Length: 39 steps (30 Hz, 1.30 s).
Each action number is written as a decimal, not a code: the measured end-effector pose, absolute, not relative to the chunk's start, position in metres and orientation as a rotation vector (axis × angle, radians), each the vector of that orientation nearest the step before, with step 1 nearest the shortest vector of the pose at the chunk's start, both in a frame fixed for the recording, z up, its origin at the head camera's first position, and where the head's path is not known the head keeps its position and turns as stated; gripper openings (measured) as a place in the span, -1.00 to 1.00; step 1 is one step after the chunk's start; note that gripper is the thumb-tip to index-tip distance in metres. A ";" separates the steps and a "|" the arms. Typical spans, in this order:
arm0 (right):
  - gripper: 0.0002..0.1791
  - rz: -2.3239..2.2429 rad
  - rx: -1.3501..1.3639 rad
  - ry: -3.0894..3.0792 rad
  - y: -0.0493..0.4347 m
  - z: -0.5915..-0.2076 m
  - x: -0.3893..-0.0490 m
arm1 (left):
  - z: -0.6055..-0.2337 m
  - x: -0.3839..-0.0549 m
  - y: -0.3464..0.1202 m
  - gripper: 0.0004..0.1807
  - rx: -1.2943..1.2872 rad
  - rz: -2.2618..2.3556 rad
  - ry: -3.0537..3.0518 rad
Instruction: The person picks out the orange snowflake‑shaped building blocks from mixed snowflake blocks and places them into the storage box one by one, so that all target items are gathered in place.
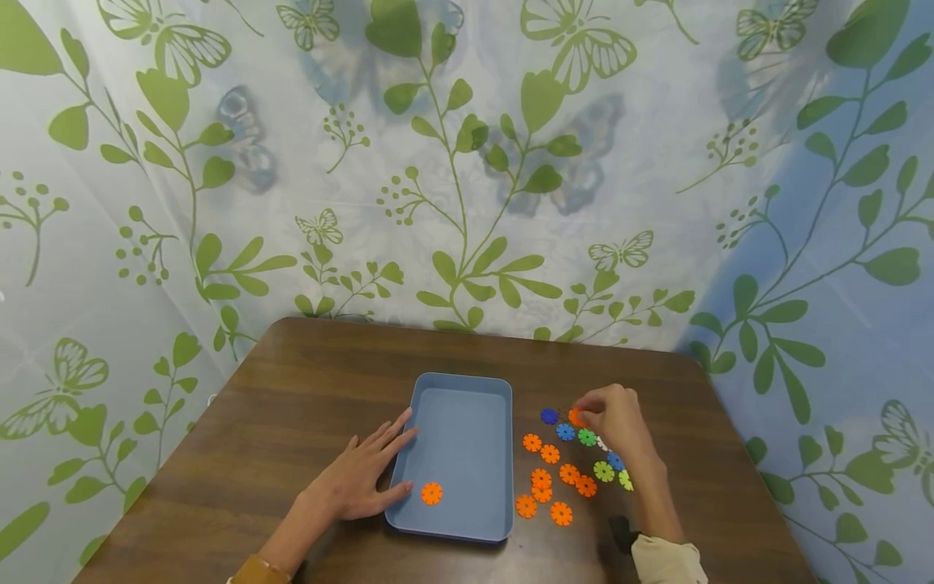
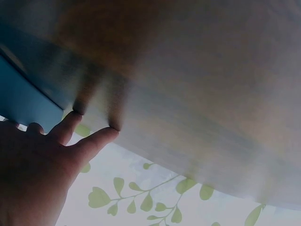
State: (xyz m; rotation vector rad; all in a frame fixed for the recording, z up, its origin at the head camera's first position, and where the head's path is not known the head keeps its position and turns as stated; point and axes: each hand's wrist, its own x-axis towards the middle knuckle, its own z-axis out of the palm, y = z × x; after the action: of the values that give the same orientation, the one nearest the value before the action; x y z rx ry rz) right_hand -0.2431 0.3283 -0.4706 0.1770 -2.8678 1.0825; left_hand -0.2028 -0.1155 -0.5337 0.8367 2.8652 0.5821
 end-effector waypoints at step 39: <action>-0.89 1.126 0.611 -2.602 0.249 -0.398 -0.249 | -0.536 -0.203 -0.117 -0.08 0.836 0.575 2.863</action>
State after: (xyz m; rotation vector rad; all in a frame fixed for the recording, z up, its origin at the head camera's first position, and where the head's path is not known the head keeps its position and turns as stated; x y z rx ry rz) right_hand -0.2495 0.2492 -0.3984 0.6110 -2.6018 1.1264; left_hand -0.2028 -0.1167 -0.5359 0.8362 2.8631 0.5753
